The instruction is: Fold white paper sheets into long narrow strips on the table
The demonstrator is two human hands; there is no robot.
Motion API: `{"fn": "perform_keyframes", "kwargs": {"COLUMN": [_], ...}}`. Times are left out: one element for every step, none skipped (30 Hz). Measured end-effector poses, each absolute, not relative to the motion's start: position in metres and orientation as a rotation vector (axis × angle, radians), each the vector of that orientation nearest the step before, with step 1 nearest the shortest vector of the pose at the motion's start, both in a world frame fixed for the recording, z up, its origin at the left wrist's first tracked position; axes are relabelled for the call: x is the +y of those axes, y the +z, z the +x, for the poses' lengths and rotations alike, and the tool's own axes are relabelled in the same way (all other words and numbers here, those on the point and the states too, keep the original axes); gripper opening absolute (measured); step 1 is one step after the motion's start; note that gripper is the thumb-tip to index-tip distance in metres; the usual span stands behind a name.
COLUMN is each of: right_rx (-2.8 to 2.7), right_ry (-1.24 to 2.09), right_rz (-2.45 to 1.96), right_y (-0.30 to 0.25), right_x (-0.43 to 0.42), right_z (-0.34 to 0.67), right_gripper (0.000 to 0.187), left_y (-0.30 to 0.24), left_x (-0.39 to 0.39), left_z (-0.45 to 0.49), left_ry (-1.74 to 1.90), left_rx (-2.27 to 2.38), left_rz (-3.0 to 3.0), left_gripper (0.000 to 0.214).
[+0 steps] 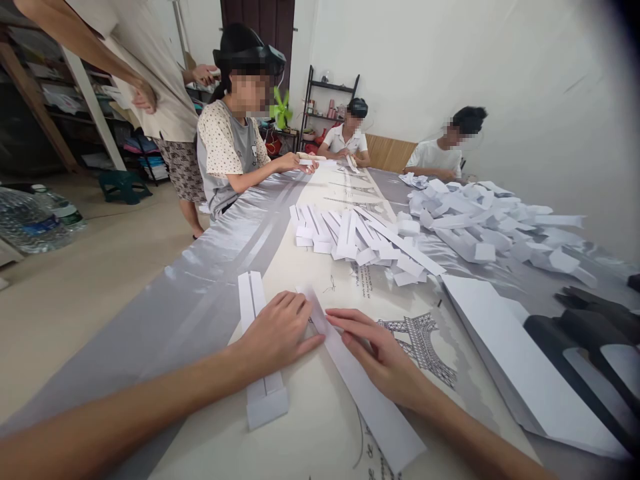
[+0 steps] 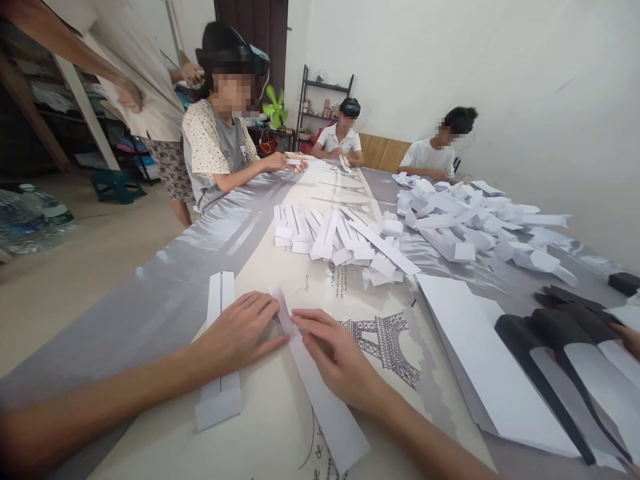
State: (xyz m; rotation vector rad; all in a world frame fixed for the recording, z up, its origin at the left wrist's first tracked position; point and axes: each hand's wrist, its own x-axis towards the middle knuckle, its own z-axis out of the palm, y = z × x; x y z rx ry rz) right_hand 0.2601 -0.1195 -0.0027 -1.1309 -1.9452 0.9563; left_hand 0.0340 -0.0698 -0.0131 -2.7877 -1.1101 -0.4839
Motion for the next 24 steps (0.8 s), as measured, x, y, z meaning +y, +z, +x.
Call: {"fn": "perform_keyframes", "kwargs": {"right_rx": [-1.959,-1.972,-1.984,-1.993,-2.000,-2.007,-2.012,-2.017,-2.026,-2.039,-2.054,-2.068,-2.080,-2.090,-2.099,-2.108,-2.116,-2.122,-2.125,-2.127,-2.125,-2.118,-2.109,-2.100], "right_ry": [0.962,0.973,0.976,0.965,0.942,0.911,0.878,0.846,0.817,0.792,0.772,0.754,0.737,0.718,0.699,0.684,0.683,0.703,0.738,0.782,0.823,0.849,0.860,0.863], "right_rz": [-1.123,-1.123,-1.131,-1.146,-1.169,-1.197,-1.227,-1.258,-1.285,-1.306,-1.322,-1.334,-1.340,-1.343,-1.343,-1.340,-1.335,-1.331,-1.329,-1.327,-1.327,-1.327,-1.329,-1.328], "right_y": [-0.004,-0.005,-0.006,-0.007,-0.009,-0.011,-0.013,-0.015,-0.017,-0.019,-0.021,-0.022,-0.023,-0.023,-0.022,-0.021,-0.019,-0.017,-0.015,-0.013,-0.011,-0.009,-0.008,-0.006], "right_x": [-0.120,-0.121,-0.122,-0.122,-0.122,-0.121,-0.120,-0.119,-0.118,-0.116,-0.115,-0.114,-0.113,-0.113,-0.113,-0.114,-0.116,-0.118,-0.119,-0.121,-0.122,-0.123,-0.123,-0.122], "right_z": [0.260,0.260,0.260,0.260,0.260,0.261,0.262,0.262,0.264,0.265,0.266,0.267,0.268,0.269,0.269,0.268,0.268,0.266,0.265,0.263,0.262,0.262,0.262,0.262], "right_gripper": [0.036,0.038,0.041,0.045,0.048,0.051,0.052,0.052,0.052,0.052,0.052,0.052,0.051,0.050,0.050,0.049,0.048,0.048,0.048,0.048,0.048,0.049,0.049,0.049], "left_y": [-0.013,-0.013,-0.013,-0.013,-0.013,-0.013,-0.013,-0.013,-0.013,-0.013,-0.013,-0.013,-0.013,-0.013,-0.013,-0.012,-0.012,-0.012,-0.012,-0.012,-0.012,-0.012,-0.013,-0.013], "left_x": [-0.070,-0.070,-0.069,-0.069,-0.069,-0.069,-0.069,-0.069,-0.069,-0.069,-0.069,-0.069,-0.069,-0.069,-0.069,-0.069,-0.069,-0.069,-0.069,-0.069,-0.069,-0.069,-0.069,-0.069], "left_z": [0.034,0.034,0.034,0.034,0.034,0.034,0.034,0.034,0.034,0.034,0.034,0.034,0.034,0.034,0.034,0.033,0.033,0.034,0.034,0.034,0.034,0.034,0.034,0.034], "left_ry": [-0.481,-0.481,-0.485,-0.488,-0.488,-0.483,-0.476,-0.471,-0.468,-0.465,-0.466,-0.468,-0.469,-0.470,-0.472,-0.474,-0.476,-0.481,-0.487,-0.493,-0.498,-0.499,-0.498,-0.493], "left_rx": [-1.108,-1.103,-1.098,-1.095,-1.094,-1.093,-1.094,-1.095,-1.095,-1.093,-1.092,-1.091,-1.091,-1.093,-1.095,-1.097,-1.099,-1.101,-1.103,-1.105,-1.106,-1.106,-1.108,-1.109], "left_rz": [-2.788,-2.787,-2.784,-2.779,-2.773,-2.769,-2.765,-2.761,-2.758,-2.757,-2.756,-2.756,-2.757,-2.758,-2.760,-2.763,-2.767,-2.773,-2.781,-2.792,-2.802,-2.810,-2.813,-2.813], "left_gripper": [0.036,0.036,0.036,0.036,0.036,0.036,0.036,0.036,0.036,0.036,0.036,0.036,0.035,0.035,0.035,0.035,0.035,0.035,0.035,0.035,0.034,0.033,0.034,0.034]}}
